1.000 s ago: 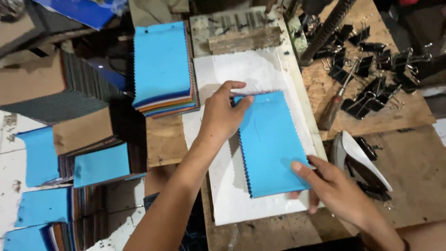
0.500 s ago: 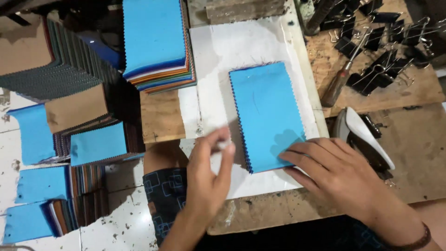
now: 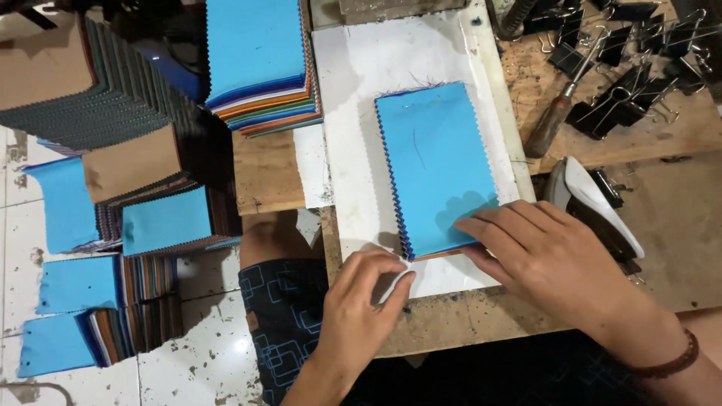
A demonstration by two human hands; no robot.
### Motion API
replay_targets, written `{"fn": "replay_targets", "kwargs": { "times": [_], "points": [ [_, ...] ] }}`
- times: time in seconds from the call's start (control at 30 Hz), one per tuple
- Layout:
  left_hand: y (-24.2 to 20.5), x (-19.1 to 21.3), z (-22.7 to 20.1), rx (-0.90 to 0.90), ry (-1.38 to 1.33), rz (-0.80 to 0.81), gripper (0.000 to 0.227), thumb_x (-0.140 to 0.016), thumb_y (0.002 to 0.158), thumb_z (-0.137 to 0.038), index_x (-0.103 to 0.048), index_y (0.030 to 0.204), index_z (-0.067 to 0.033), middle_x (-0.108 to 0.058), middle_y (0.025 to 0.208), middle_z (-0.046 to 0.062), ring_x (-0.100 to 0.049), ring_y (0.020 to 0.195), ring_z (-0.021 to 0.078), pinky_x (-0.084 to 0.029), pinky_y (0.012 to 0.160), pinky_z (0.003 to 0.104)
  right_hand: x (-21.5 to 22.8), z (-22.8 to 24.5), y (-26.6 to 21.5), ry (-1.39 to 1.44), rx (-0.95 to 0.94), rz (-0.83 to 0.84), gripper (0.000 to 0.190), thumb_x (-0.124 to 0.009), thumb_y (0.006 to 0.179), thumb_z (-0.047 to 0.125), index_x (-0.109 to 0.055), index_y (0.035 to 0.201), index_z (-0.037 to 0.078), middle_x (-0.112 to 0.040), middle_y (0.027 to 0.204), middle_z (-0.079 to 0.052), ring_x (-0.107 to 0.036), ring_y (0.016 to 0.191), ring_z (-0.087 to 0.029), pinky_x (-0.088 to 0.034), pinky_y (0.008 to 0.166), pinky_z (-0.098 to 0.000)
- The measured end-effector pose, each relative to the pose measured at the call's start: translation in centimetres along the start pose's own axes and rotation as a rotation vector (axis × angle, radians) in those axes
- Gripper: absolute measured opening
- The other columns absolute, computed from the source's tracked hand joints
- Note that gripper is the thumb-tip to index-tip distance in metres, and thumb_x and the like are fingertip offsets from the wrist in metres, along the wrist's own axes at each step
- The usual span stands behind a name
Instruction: The person sits on the floor in a workshop and uses a drill press to punch holes into stacks of colorful paper. They align the paper stacks under the drill, operate the lever to punch the holes, and then move the stacks aside.
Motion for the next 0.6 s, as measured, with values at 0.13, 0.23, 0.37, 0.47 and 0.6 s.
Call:
{"fn": "replay_targets", "kwargs": {
  "times": [0.13,0.23,0.37,0.47,0.6],
  "points": [
    [-0.1,0.0,-1.6,-0.142,0.081,0.021,0.019,-0.074,0.097,-0.013,-0.068,0.112,-0.0041,-0.066,0.106,0.009,-0.069,0.097,0.0226,-0.058,0.087,0.034,-0.3,-0.1,-0.4,0.029,0.012,-0.012,0.039,-0.072,0.093,0.035,-0.066,0.124,0.012,-0.070,0.115,-0.005,-0.068,0.097,-0.020,-0.057,0.083,-0.0370],
    [-0.4,0.0,-2.3,-0.208,0.150,0.020,0.014,-0.076,0.095,-0.011,-0.070,0.106,-0.0042,-0.064,0.105,0.009,-0.068,0.095,0.0218,-0.057,0.087,0.034,0.1,-0.7,-0.1,0.115,-0.031,-0.030,0.037,-0.076,0.090,0.034,-0.070,0.119,0.011,-0.073,0.109,-0.004,-0.069,0.094,-0.020,-0.059,0.082,-0.0368],
    [-0.8,-0.4,-3.2,-0.311,0.280,0.044,0.019,-0.077,0.097,-0.012,-0.070,0.113,-0.0041,-0.065,0.107,0.008,-0.065,0.103,0.0188,-0.059,0.085,0.035,-0.1,-1.2,-0.2,0.161,-0.053,-0.022,0.039,-0.077,0.088,0.035,-0.071,0.118,0.011,-0.074,0.108,-0.004,-0.070,0.095,-0.020,-0.059,0.084,-0.0382],
    [-1.5,-1.4,-3.1,-0.347,0.370,0.098,0.045,-0.084,0.096,-0.015,-0.067,0.137,-0.0115,-0.056,0.109,0.008,-0.064,0.097,0.0207,-0.054,0.082,0.036,-0.1,-0.8,-0.2,0.126,-0.029,-0.021,0.038,-0.078,0.088,0.034,-0.071,0.119,0.012,-0.073,0.109,-0.004,-0.069,0.094,-0.020,-0.058,0.083,-0.0368],
    [-1.4,-2.2,-3.0,-0.335,0.467,0.103,0.043,-0.079,0.100,-0.025,-0.064,0.138,-0.0139,-0.055,0.104,0.008,-0.063,0.091,0.0236,-0.054,0.077,0.039,0.2,-0.3,-0.2,0.023,0.030,-0.031,0.032,-0.075,0.092,0.032,-0.072,0.116,0.011,-0.073,0.105,-0.004,-0.068,0.088,-0.020,-0.055,0.078,-0.0365]
  ]
}}
Point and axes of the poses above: each hand's wrist, its own y-axis towards the middle knuckle, its own x-axis out of the back of the hand, z = x × y, the point moved 10 cm from there along y, towards the middle knuckle
